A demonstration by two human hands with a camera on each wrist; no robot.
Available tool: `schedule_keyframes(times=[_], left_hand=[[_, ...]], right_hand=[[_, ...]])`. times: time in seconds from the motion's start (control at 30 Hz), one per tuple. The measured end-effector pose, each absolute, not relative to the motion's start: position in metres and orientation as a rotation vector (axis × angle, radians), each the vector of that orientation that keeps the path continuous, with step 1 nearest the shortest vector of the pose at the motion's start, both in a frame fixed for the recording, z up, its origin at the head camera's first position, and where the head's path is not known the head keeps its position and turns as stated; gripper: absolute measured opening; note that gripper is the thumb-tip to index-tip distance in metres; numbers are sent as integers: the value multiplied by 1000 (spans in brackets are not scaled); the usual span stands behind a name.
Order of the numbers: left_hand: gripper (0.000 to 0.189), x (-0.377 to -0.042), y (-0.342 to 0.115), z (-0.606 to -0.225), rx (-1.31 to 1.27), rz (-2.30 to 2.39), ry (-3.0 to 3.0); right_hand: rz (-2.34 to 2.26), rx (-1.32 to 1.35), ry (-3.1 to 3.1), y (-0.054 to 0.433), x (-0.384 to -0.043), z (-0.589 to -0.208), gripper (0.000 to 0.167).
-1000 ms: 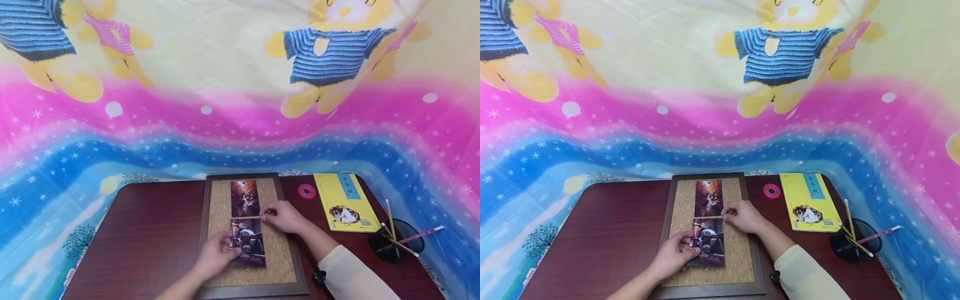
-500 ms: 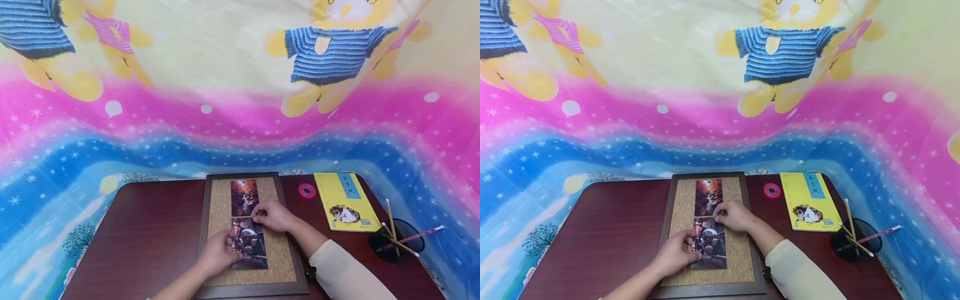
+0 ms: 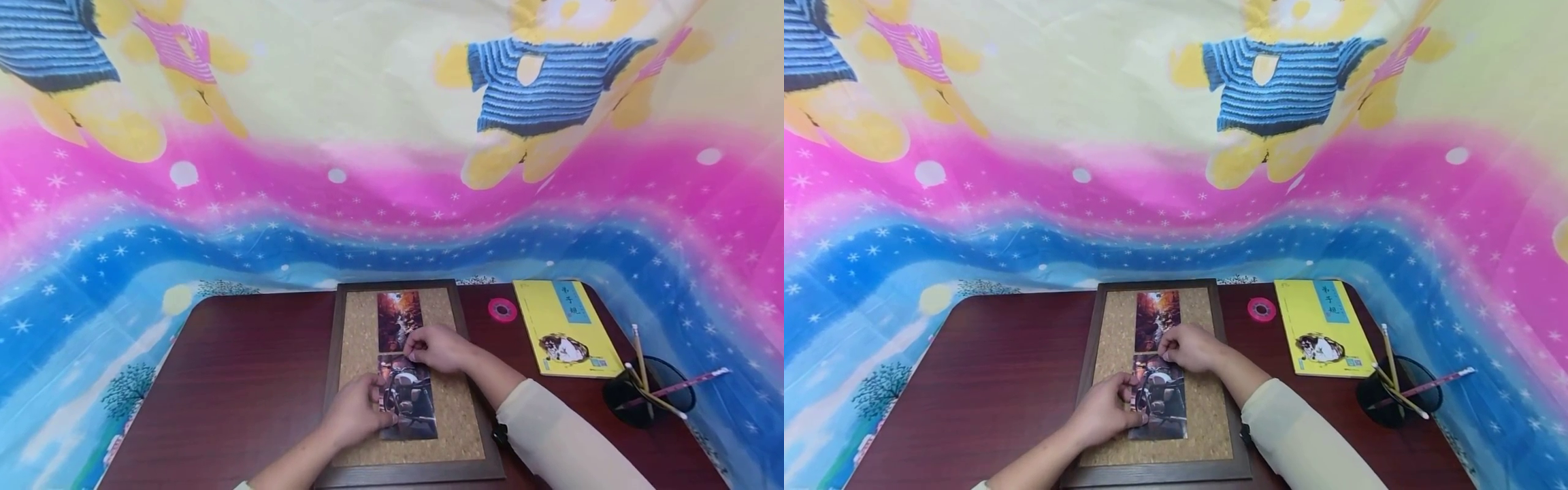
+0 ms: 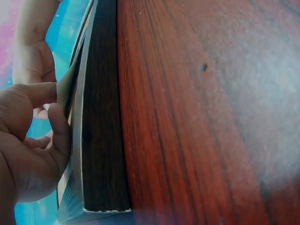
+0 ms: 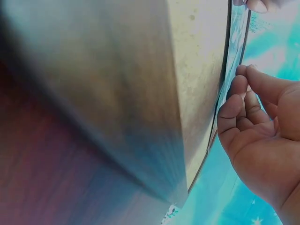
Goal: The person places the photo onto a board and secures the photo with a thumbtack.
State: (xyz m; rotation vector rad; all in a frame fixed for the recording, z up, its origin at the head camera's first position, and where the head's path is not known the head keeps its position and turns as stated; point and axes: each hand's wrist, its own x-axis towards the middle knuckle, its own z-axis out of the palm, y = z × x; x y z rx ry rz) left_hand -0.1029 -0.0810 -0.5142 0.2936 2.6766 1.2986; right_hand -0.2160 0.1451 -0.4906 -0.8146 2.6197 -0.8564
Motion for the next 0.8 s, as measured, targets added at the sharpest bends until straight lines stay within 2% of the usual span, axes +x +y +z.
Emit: schedule_keyframes(times=[0.8], left_hand=[[66,-104,-82,-515,351,1198,2734]], right_hand=[[-714,-860,2568,129,-228,-487,11]])
